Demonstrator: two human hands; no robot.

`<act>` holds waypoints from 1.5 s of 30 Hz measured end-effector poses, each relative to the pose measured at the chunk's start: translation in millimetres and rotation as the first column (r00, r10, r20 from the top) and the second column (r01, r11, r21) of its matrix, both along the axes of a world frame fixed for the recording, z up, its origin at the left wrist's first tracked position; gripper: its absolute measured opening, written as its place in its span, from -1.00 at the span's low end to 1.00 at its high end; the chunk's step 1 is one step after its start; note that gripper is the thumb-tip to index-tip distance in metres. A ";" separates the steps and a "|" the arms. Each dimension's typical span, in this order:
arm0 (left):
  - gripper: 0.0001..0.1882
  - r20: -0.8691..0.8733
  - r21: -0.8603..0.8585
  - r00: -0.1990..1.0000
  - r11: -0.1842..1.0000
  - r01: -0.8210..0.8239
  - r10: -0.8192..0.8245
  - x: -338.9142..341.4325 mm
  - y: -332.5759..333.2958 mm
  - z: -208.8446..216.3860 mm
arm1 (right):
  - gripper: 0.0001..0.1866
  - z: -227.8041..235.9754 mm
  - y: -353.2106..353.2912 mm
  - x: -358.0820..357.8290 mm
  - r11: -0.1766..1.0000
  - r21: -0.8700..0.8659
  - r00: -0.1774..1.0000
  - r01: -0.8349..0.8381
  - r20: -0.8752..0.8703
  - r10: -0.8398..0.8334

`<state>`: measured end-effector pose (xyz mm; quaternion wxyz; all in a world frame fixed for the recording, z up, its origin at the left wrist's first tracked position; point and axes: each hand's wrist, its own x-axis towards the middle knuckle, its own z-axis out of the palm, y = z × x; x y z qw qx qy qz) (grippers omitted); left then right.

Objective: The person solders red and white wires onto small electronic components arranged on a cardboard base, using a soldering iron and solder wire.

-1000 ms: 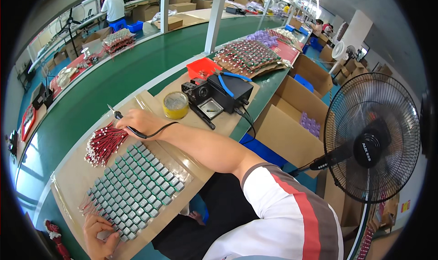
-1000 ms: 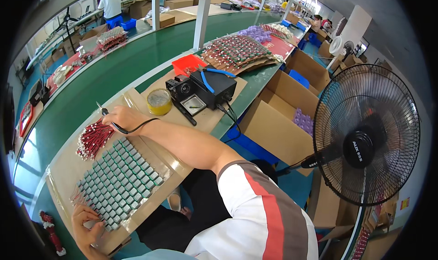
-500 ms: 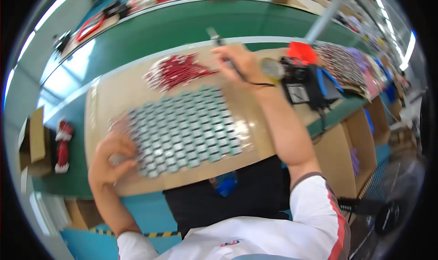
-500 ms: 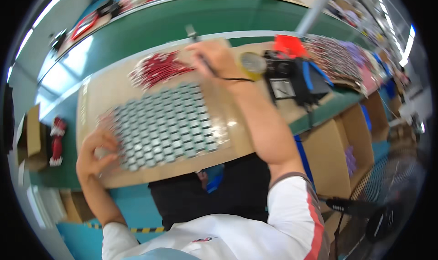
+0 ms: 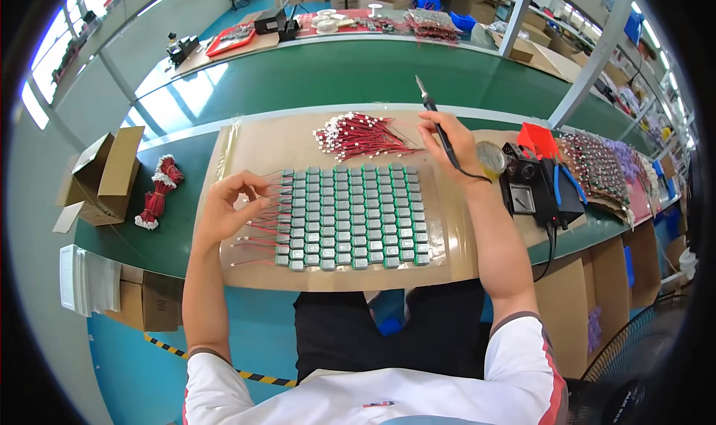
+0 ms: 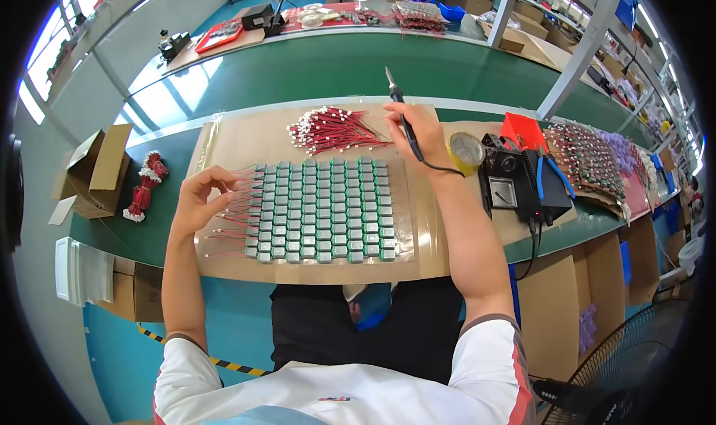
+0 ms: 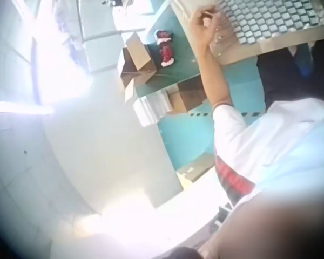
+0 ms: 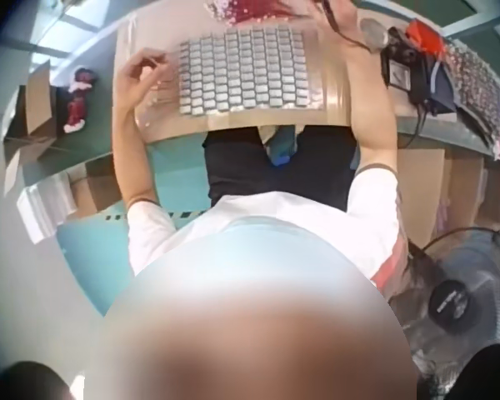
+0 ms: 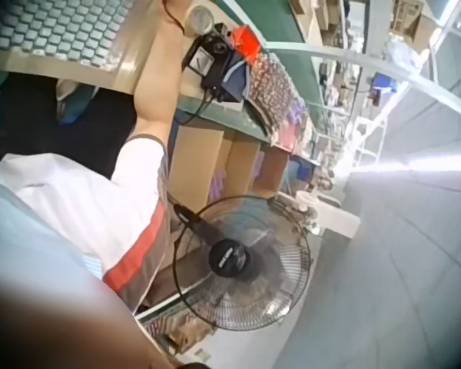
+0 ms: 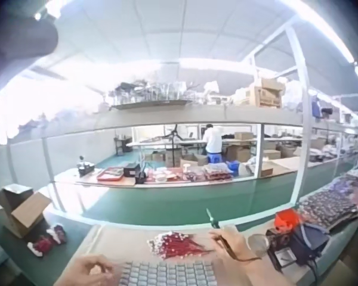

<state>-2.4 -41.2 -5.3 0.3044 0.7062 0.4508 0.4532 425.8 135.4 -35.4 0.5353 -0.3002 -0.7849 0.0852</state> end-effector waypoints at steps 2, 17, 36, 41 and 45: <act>-0.63 -0.084 0.039 0.996 0.999 -0.034 0.037 9.8 1.2 12.8 | -0.66 2.4 -5.2 -4.9 0.997 0.049 0.998 -0.051 0.027 0.050; -0.59 -0.583 0.051 0.795 0.970 0.239 -0.165 139.3 58.8 37.7 | -0.55 12.8 -58.7 -51.0 0.887 0.259 0.921 -0.382 0.027 0.389; -0.79 -0.289 -0.185 0.957 0.982 -0.039 -0.016 141.6 38.0 29.9 | -0.60 12.8 -76.7 -49.7 0.893 0.141 0.903 -0.427 0.016 0.430; -0.78 -0.233 -0.179 0.967 0.973 -0.145 0.101 147.8 16.0 27.3 | -0.70 13.4 -82.1 -54.3 0.867 0.157 0.877 -0.473 -0.018 0.481; -0.77 -0.280 -0.102 0.940 0.967 -0.234 0.197 146.4 -7.7 25.1 | -0.71 9.3 -88.5 -56.7 0.847 0.182 0.863 -0.500 0.022 0.505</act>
